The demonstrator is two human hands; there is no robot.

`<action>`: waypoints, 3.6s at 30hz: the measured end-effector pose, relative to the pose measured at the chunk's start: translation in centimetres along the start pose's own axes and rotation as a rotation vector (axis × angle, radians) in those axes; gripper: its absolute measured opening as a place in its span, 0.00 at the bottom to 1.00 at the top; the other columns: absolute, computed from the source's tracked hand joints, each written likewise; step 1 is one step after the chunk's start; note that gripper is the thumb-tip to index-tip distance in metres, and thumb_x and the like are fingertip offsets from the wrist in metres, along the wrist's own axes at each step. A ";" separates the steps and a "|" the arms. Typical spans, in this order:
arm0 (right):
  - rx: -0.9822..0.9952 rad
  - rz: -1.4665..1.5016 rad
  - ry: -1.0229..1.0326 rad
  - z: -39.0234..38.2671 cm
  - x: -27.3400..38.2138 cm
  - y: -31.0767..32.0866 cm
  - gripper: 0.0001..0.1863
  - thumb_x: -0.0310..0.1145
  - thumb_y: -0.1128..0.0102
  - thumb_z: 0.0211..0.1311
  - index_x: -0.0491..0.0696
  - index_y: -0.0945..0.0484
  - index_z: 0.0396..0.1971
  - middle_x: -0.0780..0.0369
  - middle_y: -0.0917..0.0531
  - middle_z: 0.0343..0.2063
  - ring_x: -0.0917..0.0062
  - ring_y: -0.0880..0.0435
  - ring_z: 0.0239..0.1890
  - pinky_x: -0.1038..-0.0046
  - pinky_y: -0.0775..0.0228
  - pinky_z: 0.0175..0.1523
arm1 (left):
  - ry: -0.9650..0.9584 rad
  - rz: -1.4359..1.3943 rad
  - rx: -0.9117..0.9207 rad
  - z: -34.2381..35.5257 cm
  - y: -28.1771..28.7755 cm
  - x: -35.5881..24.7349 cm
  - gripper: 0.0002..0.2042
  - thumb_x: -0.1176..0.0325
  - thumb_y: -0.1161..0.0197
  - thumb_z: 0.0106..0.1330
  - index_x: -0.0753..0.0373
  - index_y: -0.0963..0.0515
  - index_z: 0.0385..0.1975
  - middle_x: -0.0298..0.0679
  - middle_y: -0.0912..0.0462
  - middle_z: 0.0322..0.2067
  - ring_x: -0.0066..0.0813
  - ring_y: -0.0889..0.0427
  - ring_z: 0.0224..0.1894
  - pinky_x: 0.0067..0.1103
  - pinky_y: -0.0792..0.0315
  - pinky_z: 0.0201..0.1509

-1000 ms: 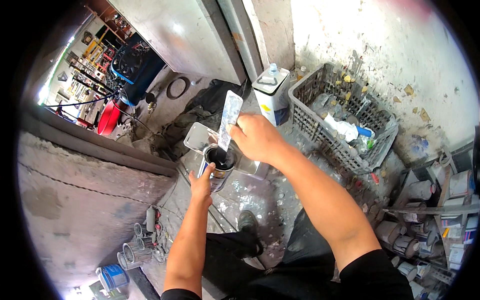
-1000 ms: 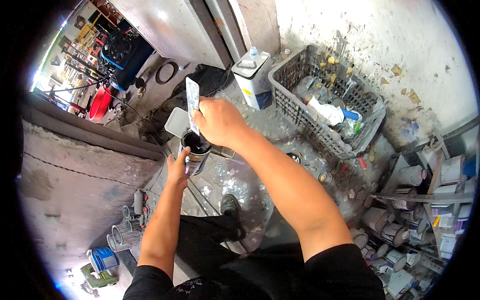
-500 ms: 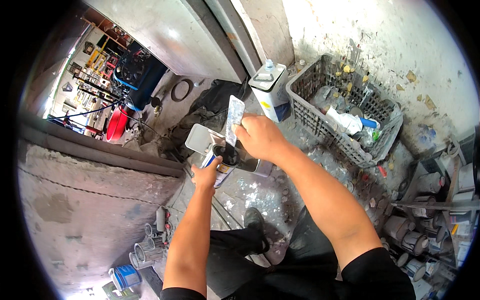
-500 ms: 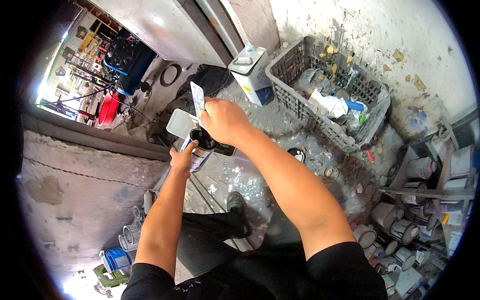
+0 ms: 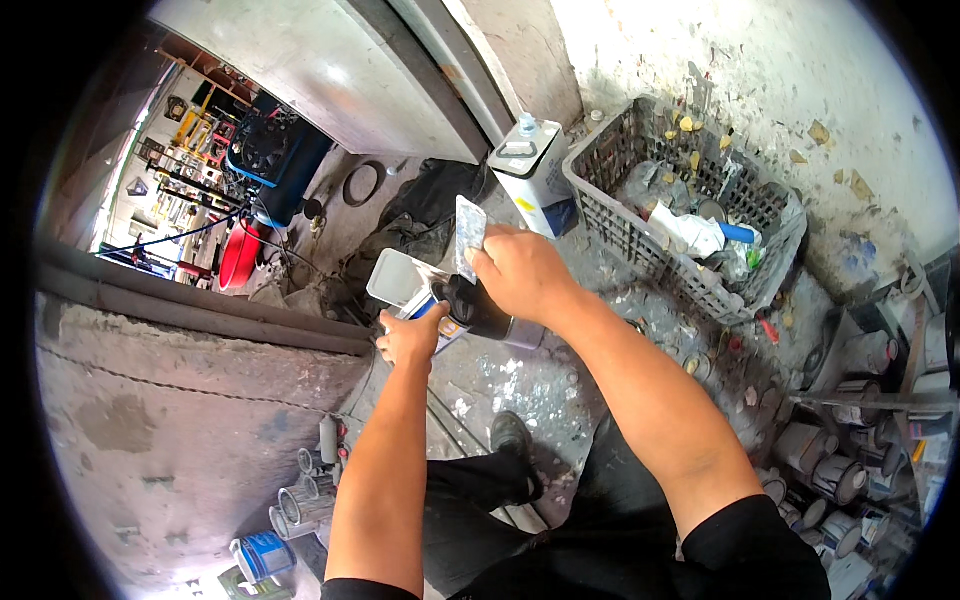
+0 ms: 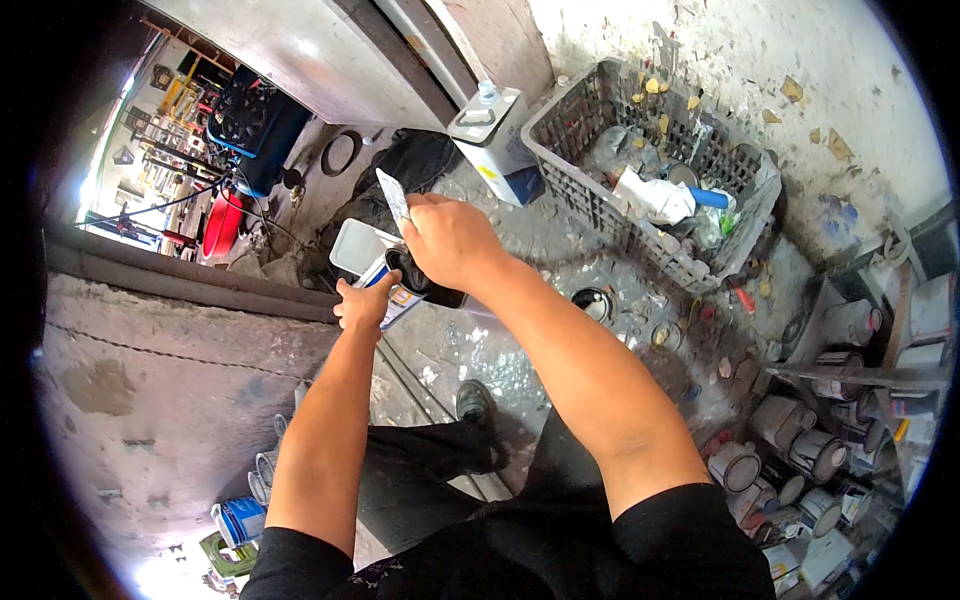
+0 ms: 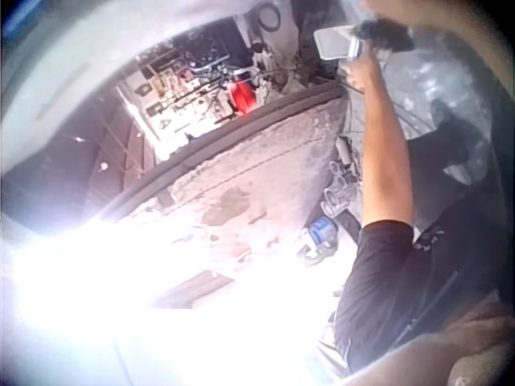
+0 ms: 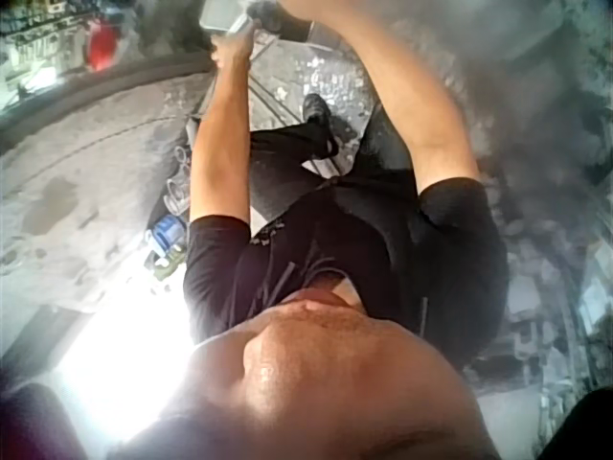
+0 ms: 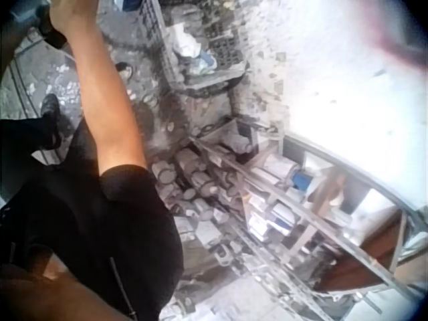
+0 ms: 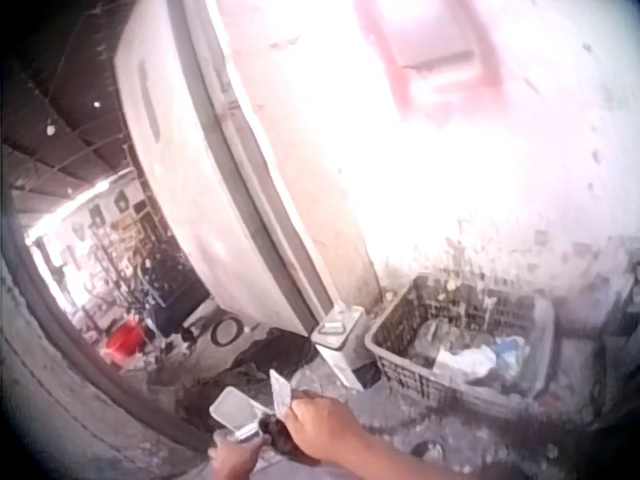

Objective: The person pours paint from a metal can into a smaller container, then adds liquid from a plastic jug and stirs the mixture with a metal stick.

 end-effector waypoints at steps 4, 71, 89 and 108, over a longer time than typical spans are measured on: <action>-0.012 -0.016 -0.017 -0.6 -0.6 0.1 0.16 0.38 0.48 0.63 0.39 0.25 0.26 0.46 0.20 0.30 0.48 0.21 0.34 0.53 0.30 0.42 | -0.082 0.053 -0.030 -0.6 0.1 -0.7 0.60 0.41 0.26 0.38 0.61 0.54 0.70 0.64 0.44 0.62 0.59 0.40 0.63 0.40 0.37 0.63; -0.261 -0.024 0.006 -8.3 -5.5 -1.7 0.12 0.34 0.46 0.64 0.40 0.24 0.27 0.53 0.21 0.27 0.55 0.21 0.27 0.59 0.27 0.33 | -1.149 0.403 -0.522 -4.6 2.5 -2.8 0.56 0.53 0.21 0.38 0.52 0.51 0.69 0.59 0.49 0.63 0.63 0.44 0.63 0.47 0.43 0.64; -0.262 -0.022 0.008 -8.7 -5.7 -1.7 0.13 0.35 0.46 0.65 0.40 0.24 0.26 0.53 0.21 0.28 0.55 0.21 0.27 0.59 0.27 0.32 | -1.245 0.381 -0.534 -5.2 3.3 -3.0 0.55 0.55 0.21 0.38 0.55 0.49 0.69 0.61 0.49 0.62 0.64 0.43 0.61 0.48 0.42 0.63; -0.267 0.008 -0.021 -8.7 -6.9 -1.6 0.11 0.33 0.45 0.64 0.41 0.24 0.28 0.51 0.21 0.28 0.52 0.21 0.28 0.57 0.28 0.32 | -1.265 0.391 -0.540 -5.2 3.6 -3.2 0.56 0.55 0.20 0.37 0.54 0.50 0.69 0.62 0.49 0.63 0.65 0.43 0.62 0.48 0.42 0.63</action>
Point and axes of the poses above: each hand's wrist, its own z-axis towards the middle knuckle, its own y-axis out of the back of the hand, x = y × z, the point moved 4 cm from there along z, towards the middle knuckle
